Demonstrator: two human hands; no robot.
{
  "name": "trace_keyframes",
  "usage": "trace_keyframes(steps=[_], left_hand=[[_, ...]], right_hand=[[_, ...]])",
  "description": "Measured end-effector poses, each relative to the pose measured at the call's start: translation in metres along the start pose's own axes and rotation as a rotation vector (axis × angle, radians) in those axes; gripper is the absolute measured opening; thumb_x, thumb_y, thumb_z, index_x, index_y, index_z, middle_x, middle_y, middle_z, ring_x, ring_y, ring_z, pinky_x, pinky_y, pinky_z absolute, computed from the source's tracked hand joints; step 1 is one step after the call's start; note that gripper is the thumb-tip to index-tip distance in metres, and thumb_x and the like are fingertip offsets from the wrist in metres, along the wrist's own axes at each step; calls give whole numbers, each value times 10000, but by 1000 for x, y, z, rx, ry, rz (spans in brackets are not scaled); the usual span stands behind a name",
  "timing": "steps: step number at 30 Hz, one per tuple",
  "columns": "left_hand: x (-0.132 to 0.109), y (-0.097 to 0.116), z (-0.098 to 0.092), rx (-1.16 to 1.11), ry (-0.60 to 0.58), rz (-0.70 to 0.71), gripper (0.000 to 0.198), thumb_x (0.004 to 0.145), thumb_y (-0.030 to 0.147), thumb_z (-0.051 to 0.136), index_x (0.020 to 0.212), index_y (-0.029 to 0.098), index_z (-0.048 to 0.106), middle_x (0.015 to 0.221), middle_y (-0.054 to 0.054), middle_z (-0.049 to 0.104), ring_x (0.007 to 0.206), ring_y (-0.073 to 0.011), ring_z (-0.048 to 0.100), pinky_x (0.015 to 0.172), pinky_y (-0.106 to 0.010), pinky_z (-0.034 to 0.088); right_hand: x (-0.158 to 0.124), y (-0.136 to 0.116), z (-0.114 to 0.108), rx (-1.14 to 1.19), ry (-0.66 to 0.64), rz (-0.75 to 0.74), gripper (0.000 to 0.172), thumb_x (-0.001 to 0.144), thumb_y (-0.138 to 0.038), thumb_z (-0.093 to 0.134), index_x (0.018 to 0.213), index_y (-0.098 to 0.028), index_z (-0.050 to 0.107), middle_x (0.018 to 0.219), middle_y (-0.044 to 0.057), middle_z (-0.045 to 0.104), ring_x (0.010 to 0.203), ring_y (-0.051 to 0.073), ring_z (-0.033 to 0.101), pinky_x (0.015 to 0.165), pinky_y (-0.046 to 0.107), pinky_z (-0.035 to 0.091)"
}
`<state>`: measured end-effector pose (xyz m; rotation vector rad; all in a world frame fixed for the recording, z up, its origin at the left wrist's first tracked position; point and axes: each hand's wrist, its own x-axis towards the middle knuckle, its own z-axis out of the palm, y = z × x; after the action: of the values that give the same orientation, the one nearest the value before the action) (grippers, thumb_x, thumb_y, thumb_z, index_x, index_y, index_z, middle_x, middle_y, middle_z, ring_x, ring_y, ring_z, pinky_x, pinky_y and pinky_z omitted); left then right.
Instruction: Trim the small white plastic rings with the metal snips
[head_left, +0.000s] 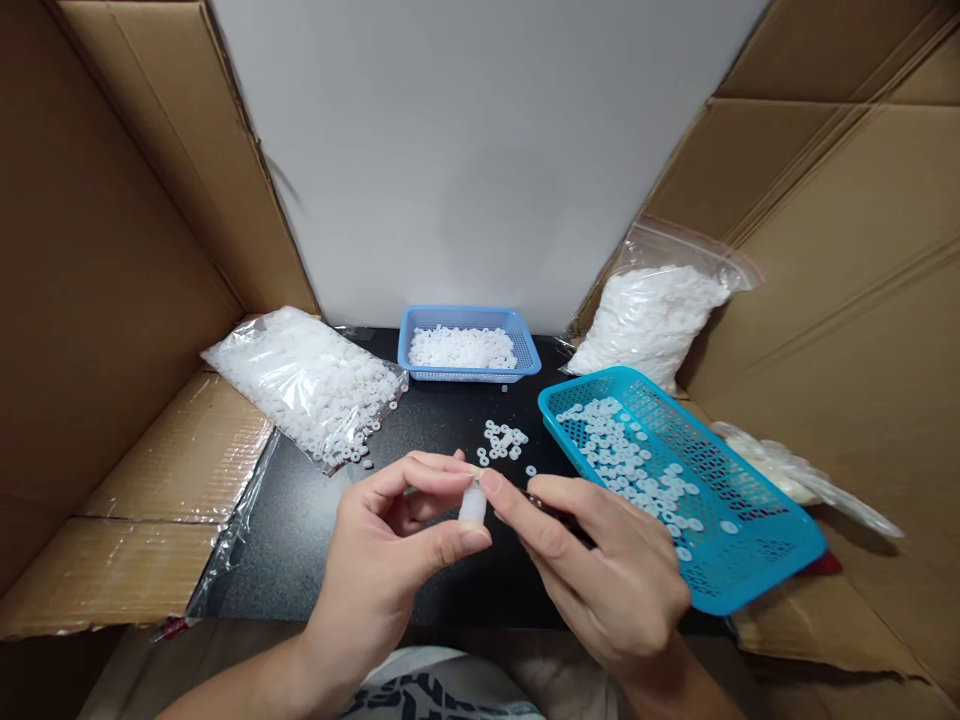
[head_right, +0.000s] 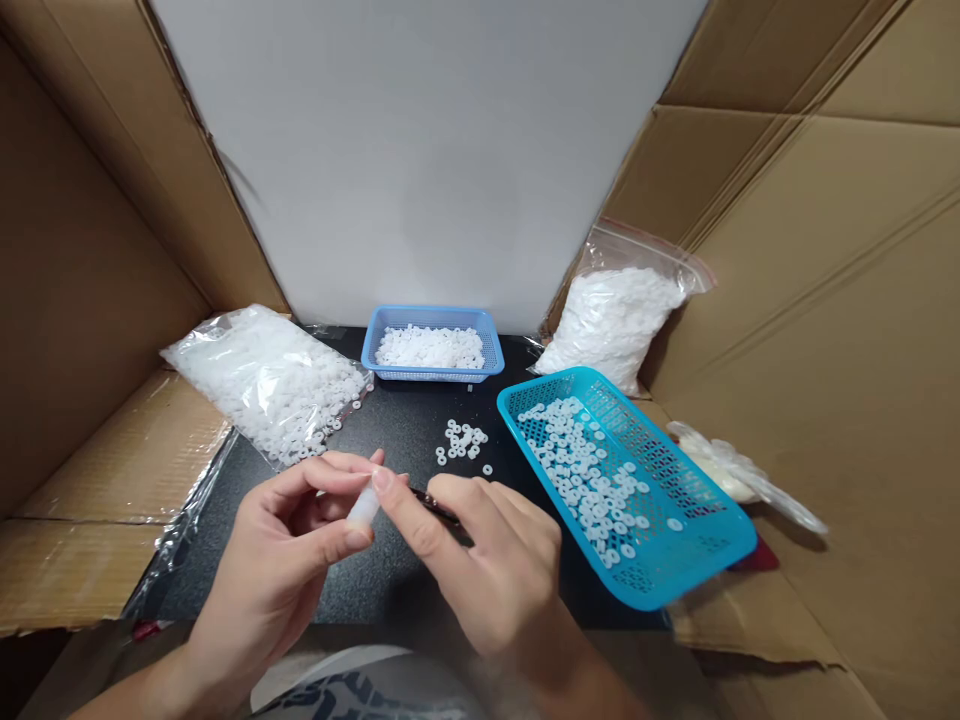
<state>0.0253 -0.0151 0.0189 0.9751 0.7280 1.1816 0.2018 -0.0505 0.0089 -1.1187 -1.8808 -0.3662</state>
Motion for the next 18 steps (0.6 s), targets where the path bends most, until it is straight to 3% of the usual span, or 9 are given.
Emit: trace_keyframes(steps=[2, 6, 8, 9, 11, 13, 14, 16, 18], left_hand=[[3, -3, 0, -72, -37, -5, 334, 648, 122, 958, 921, 281, 851, 930, -6, 834, 865, -170, 800, 840, -229, 620], [13, -11, -3, -177, -88, 59, 481, 614, 152, 987, 1041, 309, 830, 870, 10, 833, 868, -195, 811, 997, -342, 597], [17, -15, -6, -205, -94, 97, 527, 584, 189, 1007, 1062, 314, 824, 836, 16, 821, 876, -197, 804, 1001, -356, 598], [19, -17, -8, -214, -95, 108, 544, 574, 203, 1012, 1070, 318, 821, 829, 16, 816, 872, -192, 797, 970, -342, 609], [20, -21, -11, -215, -86, 118, 567, 559, 221, 1019, 1079, 323, 819, 821, 10, 805, 850, -179, 779, 893, -297, 624], [21, -24, -14, -201, -74, 114, 567, 551, 239, 1023, 1074, 323, 819, 819, 4, 798, 830, -174, 765, 839, -271, 623], [21, -25, -15, -194, -71, 108, 559, 551, 250, 1023, 1066, 322, 820, 824, 2, 796, 823, -173, 761, 825, -267, 621], [21, -27, -16, -186, -73, 101, 528, 554, 266, 1023, 1039, 318, 822, 833, 3, 793, 815, -172, 755, 816, -267, 614], [20, -27, -16, -176, -73, 106, 499, 555, 269, 1023, 1011, 311, 824, 831, 3, 792, 804, -170, 750, 795, -262, 608]], right_hand=[[0, 1, 4, 86, 28, 130, 498, 1007, -36, 551, 1421, -288, 662, 800, 8, 653, 655, 120, 621, 578, 240, 488], [-3, 6, 13, 195, 99, 344, 473, 1044, -100, 495, 1461, -289, 617, 882, 29, 672, 671, 137, 604, 610, 251, 532], [-6, 8, 14, 199, 93, 426, 417, 1075, -190, 461, 1465, -240, 597, 943, 54, 720, 663, 146, 618, 605, 263, 542], [-7, 8, 14, 208, 84, 456, 369, 1082, -251, 466, 1412, -215, 627, 915, 51, 727, 621, 144, 607, 569, 258, 529], [-8, 9, 13, 236, 58, 489, 242, 1065, -349, 530, 1112, -205, 719, 723, -4, 669, 500, 124, 537, 469, 234, 459], [-7, 8, 12, 264, 47, 498, 256, 1030, -342, 607, 805, -224, 646, 583, -52, 556, 446, 106, 487, 440, 215, 418], [-6, 7, 12, 274, 54, 500, 271, 1018, -307, 624, 760, -227, 613, 592, -50, 561, 477, 109, 525, 467, 210, 441], [-5, 5, 11, 300, 91, 515, 164, 1010, -255, 617, 853, -227, 654, 744, -7, 671, 640, 139, 654, 576, 218, 521], [-4, 3, 12, 361, 78, 539, 126, 1020, -276, 600, 943, -226, 686, 796, 11, 705, 693, 151, 684, 600, 226, 537]])
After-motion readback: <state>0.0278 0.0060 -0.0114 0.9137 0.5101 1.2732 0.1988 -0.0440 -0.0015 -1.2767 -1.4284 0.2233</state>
